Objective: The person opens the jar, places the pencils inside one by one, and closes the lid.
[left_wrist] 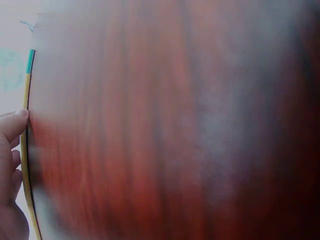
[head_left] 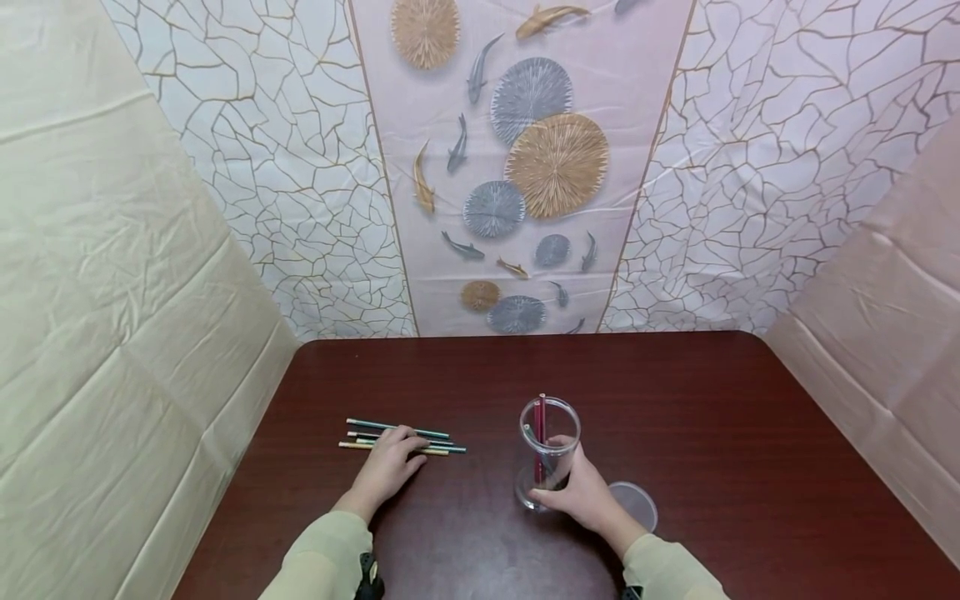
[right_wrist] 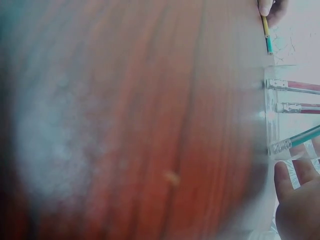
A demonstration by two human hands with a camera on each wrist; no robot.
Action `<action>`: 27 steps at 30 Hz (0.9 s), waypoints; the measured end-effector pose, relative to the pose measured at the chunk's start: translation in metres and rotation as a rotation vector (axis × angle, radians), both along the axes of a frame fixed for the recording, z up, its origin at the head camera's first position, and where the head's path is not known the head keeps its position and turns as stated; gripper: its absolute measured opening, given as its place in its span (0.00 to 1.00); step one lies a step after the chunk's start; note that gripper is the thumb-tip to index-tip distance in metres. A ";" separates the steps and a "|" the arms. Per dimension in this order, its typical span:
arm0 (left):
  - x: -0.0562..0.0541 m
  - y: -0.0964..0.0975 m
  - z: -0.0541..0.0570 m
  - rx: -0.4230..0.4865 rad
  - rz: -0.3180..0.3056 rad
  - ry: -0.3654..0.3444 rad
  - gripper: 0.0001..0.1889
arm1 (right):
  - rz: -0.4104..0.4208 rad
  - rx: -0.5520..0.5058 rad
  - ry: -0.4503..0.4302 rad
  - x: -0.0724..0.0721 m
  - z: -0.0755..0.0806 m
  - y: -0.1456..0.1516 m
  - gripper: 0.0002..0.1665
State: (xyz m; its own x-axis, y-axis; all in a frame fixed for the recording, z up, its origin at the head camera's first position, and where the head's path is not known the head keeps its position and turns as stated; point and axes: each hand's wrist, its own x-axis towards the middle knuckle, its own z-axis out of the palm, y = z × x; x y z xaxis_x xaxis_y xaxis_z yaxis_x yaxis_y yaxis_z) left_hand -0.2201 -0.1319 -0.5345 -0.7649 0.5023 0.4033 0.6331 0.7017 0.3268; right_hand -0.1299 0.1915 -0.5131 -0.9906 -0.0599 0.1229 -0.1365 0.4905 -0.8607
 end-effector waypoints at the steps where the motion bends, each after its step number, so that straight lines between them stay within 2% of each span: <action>1: 0.000 0.000 -0.001 0.005 -0.002 -0.001 0.09 | 0.000 -0.001 0.000 0.000 0.000 0.000 0.49; 7: -0.001 -0.002 -0.004 0.004 0.004 -0.012 0.07 | 0.003 0.001 0.002 -0.001 0.001 -0.001 0.49; 16: -0.004 -0.003 -0.002 0.068 0.010 -0.111 0.09 | -0.003 0.001 0.007 -0.001 0.002 0.000 0.49; 27: -0.004 -0.004 -0.009 0.137 0.039 -0.106 0.07 | 0.008 -0.004 0.034 0.000 -0.003 -0.001 0.48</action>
